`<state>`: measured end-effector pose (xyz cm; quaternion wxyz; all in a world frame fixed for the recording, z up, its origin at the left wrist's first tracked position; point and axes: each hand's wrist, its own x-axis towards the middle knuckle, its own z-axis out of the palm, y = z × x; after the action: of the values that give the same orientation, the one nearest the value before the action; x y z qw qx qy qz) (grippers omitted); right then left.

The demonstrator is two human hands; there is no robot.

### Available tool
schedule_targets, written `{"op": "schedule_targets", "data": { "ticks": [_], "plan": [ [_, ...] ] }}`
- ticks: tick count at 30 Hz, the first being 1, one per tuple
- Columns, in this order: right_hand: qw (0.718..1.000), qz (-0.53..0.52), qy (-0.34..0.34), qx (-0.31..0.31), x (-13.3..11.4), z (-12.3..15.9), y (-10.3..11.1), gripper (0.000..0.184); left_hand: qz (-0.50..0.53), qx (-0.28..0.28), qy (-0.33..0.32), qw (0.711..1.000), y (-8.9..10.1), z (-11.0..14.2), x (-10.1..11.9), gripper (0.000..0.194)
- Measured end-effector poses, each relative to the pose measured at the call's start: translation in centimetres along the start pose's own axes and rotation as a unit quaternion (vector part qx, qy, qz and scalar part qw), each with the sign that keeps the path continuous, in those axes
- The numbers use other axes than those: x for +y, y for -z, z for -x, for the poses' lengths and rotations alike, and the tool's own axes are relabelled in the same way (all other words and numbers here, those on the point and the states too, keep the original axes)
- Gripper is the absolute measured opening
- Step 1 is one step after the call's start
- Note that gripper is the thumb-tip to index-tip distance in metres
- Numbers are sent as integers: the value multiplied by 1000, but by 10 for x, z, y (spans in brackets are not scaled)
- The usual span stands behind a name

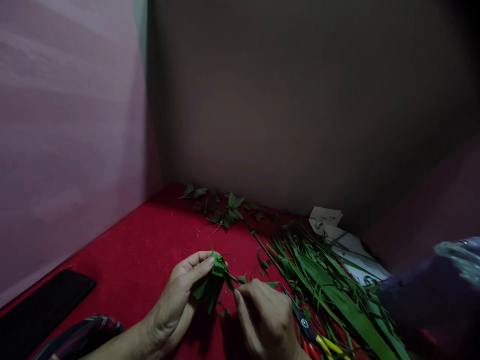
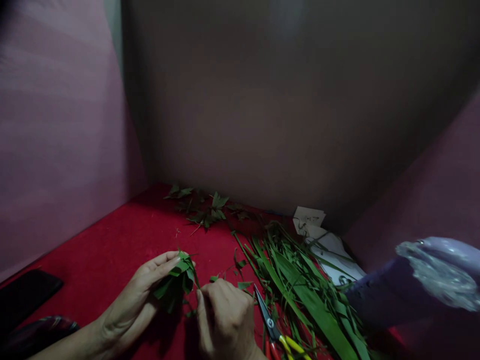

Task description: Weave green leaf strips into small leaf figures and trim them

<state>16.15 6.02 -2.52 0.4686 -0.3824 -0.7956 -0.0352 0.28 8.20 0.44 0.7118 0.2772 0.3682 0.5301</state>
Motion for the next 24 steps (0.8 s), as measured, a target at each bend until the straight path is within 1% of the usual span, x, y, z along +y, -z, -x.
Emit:
{"op": "schedule_targets", "data": {
  "ticks": [6, 11, 14, 21, 24],
  "plan": [
    [1000, -12, 5, 14, 3, 5, -4, 14, 4, 20, 1, 1000, -2, 2, 0, 13],
    [1000, -19, -15, 18, 6, 11, -11, 15, 2, 11, 4, 1000, -1, 2, 0, 14],
    [999, -17, -19, 37, 6, 12, -13, 17, -2, 9, 2, 1000, -1, 1, -1, 13],
    [999, -34, -11, 38, 7, 11, -12, 15, -6, -5, -2, 1000, 1, 0, -3, 14],
    [998, -45, -11, 34, 7, 9, -11, 15, -26, -9, -13, 1000, 1, 1, -3, 14]
  ]
}}
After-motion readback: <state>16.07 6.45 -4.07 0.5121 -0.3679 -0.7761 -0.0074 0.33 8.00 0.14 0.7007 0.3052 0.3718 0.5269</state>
